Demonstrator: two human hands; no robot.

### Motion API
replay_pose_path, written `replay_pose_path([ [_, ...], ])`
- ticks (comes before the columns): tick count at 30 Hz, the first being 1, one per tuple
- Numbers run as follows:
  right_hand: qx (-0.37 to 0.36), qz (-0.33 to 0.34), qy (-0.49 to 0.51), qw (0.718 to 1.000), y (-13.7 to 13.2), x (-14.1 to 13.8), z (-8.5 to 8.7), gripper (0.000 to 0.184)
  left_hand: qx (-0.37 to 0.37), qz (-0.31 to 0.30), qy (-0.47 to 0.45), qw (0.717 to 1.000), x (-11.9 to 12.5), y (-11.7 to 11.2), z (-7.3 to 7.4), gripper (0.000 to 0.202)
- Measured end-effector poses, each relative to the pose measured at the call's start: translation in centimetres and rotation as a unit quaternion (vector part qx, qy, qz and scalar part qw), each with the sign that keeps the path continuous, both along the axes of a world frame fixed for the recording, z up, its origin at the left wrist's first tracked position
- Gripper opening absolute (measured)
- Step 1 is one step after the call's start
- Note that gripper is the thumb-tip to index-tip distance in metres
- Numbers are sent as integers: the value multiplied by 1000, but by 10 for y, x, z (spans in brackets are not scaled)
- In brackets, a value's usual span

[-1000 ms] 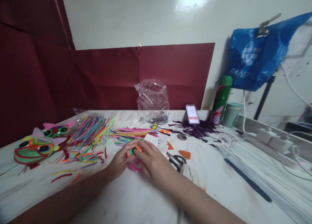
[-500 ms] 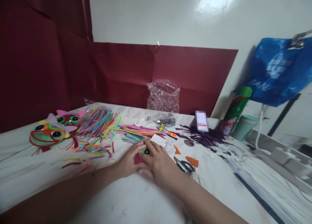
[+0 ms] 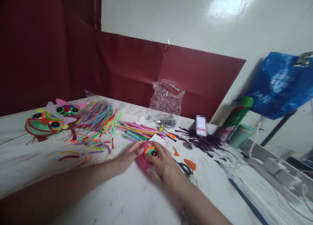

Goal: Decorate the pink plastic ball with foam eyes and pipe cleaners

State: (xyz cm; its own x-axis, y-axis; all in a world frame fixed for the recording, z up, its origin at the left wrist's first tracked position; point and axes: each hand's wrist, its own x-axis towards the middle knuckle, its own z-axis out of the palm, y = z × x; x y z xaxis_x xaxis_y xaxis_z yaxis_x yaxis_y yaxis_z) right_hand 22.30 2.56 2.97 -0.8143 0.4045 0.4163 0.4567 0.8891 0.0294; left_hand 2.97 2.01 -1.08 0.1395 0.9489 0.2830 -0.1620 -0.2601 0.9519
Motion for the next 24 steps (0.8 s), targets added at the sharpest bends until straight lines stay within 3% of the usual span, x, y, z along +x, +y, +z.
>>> replay_pose_path([
  [15,-14,14,6,1000,-2,3,-3,41,-15,-18,-28,999,-4,7,-8,50],
  [21,-132,8,48,990,-4,8,3,49,-1,-38,-46,998,-3,8,-8,53],
  [24,-197,-81,157,964,1,12,-4,57,0,-15,-24,1000,-3,8,-8,50],
])
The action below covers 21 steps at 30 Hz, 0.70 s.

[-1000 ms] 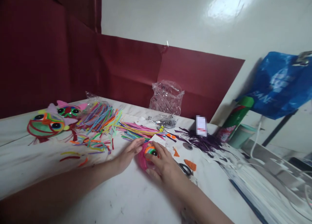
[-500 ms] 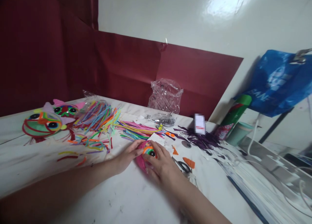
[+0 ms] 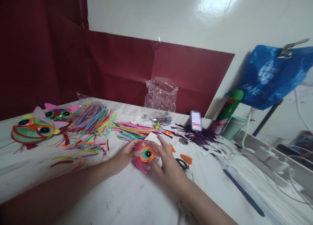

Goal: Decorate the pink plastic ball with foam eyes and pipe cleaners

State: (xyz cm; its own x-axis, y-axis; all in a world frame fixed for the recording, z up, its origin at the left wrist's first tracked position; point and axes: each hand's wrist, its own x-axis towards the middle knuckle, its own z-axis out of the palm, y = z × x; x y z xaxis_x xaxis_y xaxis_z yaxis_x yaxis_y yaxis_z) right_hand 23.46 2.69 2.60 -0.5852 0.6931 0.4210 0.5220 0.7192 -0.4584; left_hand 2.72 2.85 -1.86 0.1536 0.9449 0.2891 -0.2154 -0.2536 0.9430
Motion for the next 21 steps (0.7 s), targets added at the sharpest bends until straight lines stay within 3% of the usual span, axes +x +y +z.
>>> replay_pose_path([
  [3,-112,-85,54,989,7,2,-11,81,6,14,16,1000,1,2,-1,48],
  [6,-247,-68,94,962,9,-2,-19,90,7,8,15,1000,0,6,-4,47],
  [8,-298,-59,128,944,6,-7,-18,89,-2,12,-3,1000,-3,9,-4,47],
  [14,-309,-71,164,934,0,-12,-6,85,-79,-29,-80,993,-25,19,0,43],
  [21,-343,-42,248,905,10,0,-16,69,-78,-49,-76,993,-37,25,-3,46],
])
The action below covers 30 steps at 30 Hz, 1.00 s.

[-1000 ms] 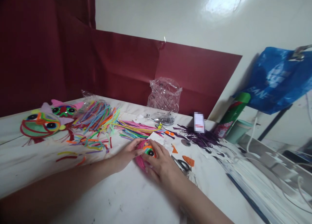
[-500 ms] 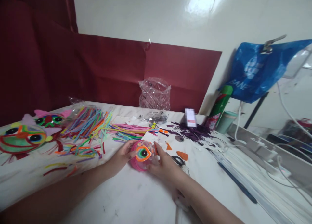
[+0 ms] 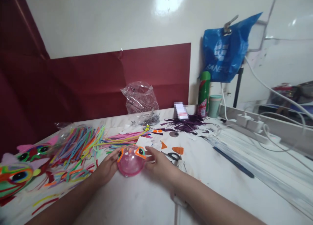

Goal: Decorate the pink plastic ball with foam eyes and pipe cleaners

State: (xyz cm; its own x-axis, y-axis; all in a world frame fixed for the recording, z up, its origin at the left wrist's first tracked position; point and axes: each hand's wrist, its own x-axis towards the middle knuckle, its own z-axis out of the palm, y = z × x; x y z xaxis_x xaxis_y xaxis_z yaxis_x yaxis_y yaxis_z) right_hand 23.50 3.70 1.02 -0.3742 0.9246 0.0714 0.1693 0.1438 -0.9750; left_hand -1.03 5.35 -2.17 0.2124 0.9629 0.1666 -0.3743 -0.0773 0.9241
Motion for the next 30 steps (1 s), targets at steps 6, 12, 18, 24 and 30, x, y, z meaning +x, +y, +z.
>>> replay_pose_path([
  [6,18,4,-17,1000,-5,3,9,54,5,9,49,999,3,-3,5,53],
  [12,16,-9,-6,1000,-7,0,10,46,7,29,86,996,4,-5,5,61],
  [18,-5,-31,-23,999,-9,-1,10,55,8,43,107,993,4,-6,2,64],
  [24,19,-23,-31,999,-7,0,7,49,26,39,121,992,11,-14,9,59],
  [30,24,-21,-40,999,-8,1,8,49,32,58,140,988,14,-16,12,61],
])
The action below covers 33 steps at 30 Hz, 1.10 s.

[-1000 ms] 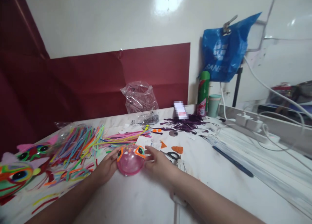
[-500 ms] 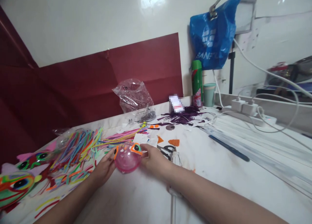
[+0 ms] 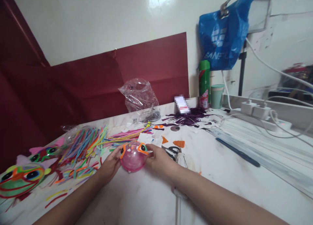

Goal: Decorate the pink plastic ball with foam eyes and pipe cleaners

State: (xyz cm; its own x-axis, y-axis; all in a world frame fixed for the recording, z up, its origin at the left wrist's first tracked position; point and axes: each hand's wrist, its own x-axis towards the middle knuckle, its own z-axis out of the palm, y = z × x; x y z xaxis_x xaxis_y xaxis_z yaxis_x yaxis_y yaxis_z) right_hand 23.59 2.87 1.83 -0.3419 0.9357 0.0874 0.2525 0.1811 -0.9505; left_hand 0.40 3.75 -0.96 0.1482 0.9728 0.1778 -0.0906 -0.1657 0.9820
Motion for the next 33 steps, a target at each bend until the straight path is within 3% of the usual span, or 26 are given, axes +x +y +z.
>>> replay_pose_path([
  [6,13,9,-6,1000,0,0,0,49,5,-1,2,1000,0,1,-2,59],
  [16,7,-1,6,1000,1,0,-5,48,44,7,15,999,-2,-1,-5,78],
  [33,2,9,-3,1000,-2,0,-3,47,57,12,11,998,-2,1,-12,70],
])
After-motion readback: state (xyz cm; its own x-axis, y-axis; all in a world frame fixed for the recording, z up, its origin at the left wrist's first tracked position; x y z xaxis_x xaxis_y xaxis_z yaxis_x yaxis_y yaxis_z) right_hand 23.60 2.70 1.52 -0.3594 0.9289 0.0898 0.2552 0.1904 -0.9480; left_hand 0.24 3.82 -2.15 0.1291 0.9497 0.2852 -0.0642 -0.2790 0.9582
